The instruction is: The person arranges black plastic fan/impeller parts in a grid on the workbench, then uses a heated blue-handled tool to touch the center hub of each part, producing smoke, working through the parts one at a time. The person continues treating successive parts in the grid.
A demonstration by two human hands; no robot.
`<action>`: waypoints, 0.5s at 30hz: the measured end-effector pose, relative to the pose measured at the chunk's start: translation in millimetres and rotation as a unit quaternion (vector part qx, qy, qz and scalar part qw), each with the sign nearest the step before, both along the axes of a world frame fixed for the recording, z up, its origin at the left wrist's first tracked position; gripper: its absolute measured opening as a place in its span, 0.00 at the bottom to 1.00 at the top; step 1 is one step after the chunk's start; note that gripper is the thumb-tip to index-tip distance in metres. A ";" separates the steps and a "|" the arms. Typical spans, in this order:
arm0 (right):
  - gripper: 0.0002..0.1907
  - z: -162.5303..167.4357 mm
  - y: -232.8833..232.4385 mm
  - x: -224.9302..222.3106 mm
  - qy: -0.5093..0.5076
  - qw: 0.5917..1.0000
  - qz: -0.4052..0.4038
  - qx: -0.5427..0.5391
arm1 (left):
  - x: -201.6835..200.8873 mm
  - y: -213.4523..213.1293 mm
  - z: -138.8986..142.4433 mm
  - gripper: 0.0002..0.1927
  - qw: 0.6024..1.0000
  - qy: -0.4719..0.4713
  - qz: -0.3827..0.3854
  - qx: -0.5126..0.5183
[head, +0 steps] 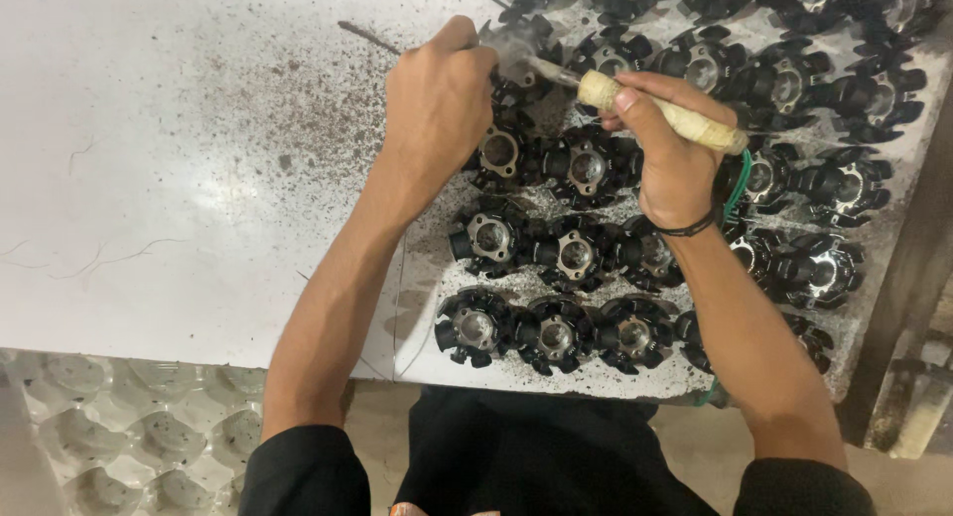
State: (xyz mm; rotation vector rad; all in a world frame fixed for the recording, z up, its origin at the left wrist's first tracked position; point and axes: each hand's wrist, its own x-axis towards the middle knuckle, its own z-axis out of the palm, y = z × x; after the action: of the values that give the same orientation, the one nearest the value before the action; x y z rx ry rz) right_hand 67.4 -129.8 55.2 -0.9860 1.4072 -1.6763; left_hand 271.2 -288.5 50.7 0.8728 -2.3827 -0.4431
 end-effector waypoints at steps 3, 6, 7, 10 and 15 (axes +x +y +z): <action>0.10 1.0 -0.9 1.5 0.001 1.000 0.002 -0.002 | 0.8 -0.9 -1.1 0.05 1.000 0.009 0.000 -0.011; 0.09 2.2 -0.6 2.1 0.004 1.000 0.008 -0.008 | 1.9 0.5 -2.5 0.07 1.000 0.020 -0.002 -0.012; 0.09 2.4 -0.3 1.8 0.006 1.000 0.008 -0.012 | 2.2 1.0 -2.8 0.07 1.000 0.027 -0.005 -0.011; 0.10 1.0 -0.3 1.7 -0.004 1.000 0.008 0.005 | 1.7 0.2 -4.4 0.07 0.999 0.035 -0.003 -0.002; 0.11 3.2 -0.6 -0.8 0.019 1.000 0.015 -0.006 | -3.8 -6.5 -4.8 0.05 1.000 0.016 -0.022 -0.010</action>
State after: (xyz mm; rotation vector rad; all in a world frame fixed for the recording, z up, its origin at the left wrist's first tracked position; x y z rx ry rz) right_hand 66.6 -130.4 58.4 -1.0450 1.4013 -1.6531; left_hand 267.3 -295.0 45.9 0.7987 -2.3772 -0.4468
